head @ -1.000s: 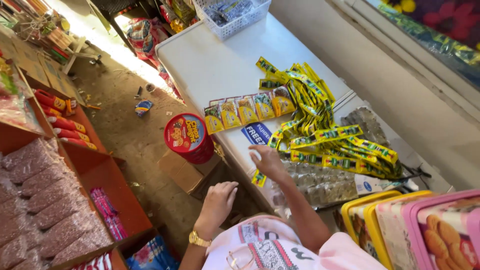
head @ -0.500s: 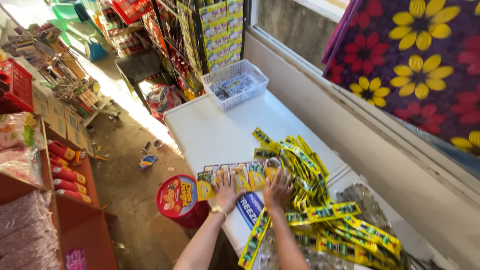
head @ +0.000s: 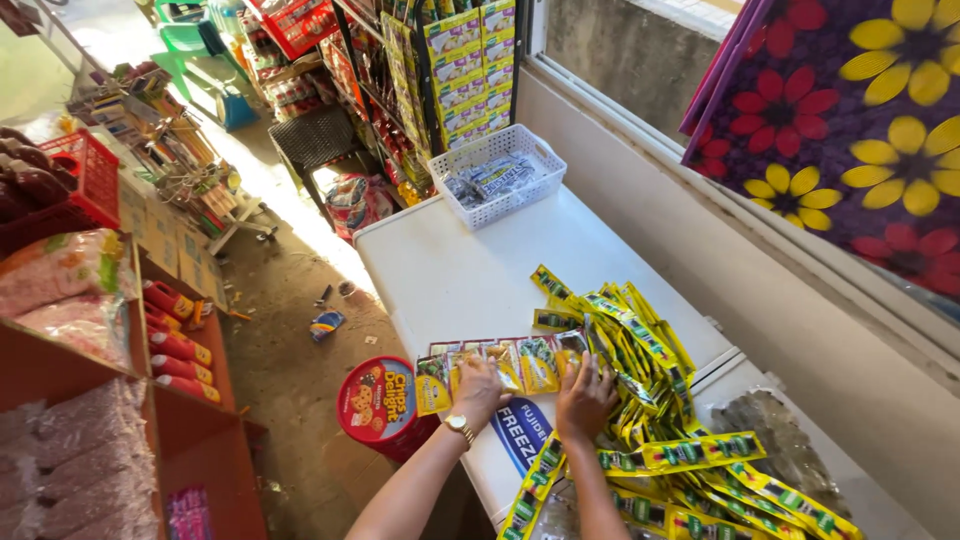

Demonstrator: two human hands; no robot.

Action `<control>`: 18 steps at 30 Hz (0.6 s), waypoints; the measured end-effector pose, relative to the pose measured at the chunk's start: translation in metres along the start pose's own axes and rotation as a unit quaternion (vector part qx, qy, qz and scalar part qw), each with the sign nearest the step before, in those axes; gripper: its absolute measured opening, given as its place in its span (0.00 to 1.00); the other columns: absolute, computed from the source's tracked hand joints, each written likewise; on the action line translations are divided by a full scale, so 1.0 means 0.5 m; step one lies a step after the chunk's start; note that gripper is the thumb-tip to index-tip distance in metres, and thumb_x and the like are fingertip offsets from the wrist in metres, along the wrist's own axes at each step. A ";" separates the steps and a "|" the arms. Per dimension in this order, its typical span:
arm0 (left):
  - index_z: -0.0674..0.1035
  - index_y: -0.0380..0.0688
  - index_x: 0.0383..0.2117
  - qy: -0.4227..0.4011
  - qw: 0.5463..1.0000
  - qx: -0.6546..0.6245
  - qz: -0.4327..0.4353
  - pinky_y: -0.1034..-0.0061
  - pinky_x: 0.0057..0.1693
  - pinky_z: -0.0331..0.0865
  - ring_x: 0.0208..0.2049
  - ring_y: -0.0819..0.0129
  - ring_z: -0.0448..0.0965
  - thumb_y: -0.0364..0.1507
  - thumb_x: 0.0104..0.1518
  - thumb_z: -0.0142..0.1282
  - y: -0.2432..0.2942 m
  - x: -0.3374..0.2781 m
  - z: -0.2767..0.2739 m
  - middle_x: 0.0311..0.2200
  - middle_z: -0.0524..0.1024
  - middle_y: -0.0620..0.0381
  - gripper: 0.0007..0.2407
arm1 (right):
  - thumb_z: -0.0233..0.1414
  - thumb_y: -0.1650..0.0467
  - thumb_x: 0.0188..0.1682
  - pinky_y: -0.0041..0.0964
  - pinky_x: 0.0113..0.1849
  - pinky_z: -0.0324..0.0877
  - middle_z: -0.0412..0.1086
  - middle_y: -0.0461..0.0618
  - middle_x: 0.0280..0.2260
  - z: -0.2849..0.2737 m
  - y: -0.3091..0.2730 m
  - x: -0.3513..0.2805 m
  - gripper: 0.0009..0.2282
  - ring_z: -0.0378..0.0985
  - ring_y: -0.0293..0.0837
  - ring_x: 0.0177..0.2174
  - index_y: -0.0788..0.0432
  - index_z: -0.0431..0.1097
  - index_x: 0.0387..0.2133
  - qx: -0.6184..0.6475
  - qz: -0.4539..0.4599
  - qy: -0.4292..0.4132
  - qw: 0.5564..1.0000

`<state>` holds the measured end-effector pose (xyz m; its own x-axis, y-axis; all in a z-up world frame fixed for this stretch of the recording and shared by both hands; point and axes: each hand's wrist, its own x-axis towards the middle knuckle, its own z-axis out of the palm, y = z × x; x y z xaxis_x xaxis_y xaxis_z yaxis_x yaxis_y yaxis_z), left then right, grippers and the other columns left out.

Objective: Arranging and organizing sachets of oyster sauce and other grocery items on store shelves.

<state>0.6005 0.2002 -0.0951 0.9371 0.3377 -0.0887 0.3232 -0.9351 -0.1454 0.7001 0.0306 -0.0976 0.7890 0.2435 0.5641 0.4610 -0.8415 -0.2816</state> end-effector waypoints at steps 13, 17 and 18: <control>0.71 0.25 0.57 -0.005 0.979 0.203 0.038 0.41 0.42 0.76 0.50 0.34 0.77 0.26 0.60 0.45 0.030 -0.008 0.076 0.54 0.72 0.29 0.20 | 0.59 0.60 0.46 0.59 0.52 0.61 0.68 0.56 0.57 -0.059 -0.029 0.024 0.28 0.66 0.58 0.57 0.56 0.61 0.59 0.017 -0.009 -0.028 0.999; 0.77 0.32 0.44 0.060 0.997 -0.046 -0.012 0.56 0.39 0.77 0.37 0.50 0.82 0.27 0.59 0.50 -0.001 -0.033 -0.019 0.37 0.79 0.42 0.11 | 0.58 0.62 0.46 0.59 0.53 0.62 0.69 0.58 0.54 -0.050 -0.009 0.030 0.26 0.68 0.60 0.54 0.60 0.63 0.57 0.076 -0.011 -0.022 0.997; 0.78 0.34 0.41 0.090 0.986 -0.135 -0.035 0.61 0.37 0.76 0.32 0.54 0.83 0.27 0.59 0.52 -0.013 -0.039 -0.059 0.30 0.81 0.45 0.10 | 0.57 0.62 0.48 0.57 0.54 0.64 0.69 0.60 0.53 -0.041 -0.003 0.036 0.25 0.69 0.61 0.54 0.63 0.65 0.56 0.130 -0.016 -0.008 0.991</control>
<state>0.5841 0.1963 -0.0636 0.9115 0.4007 0.0929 0.3887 -0.9130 0.1242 0.7052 0.0263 -0.0714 0.7773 0.2783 0.5641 0.5740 -0.6808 -0.4551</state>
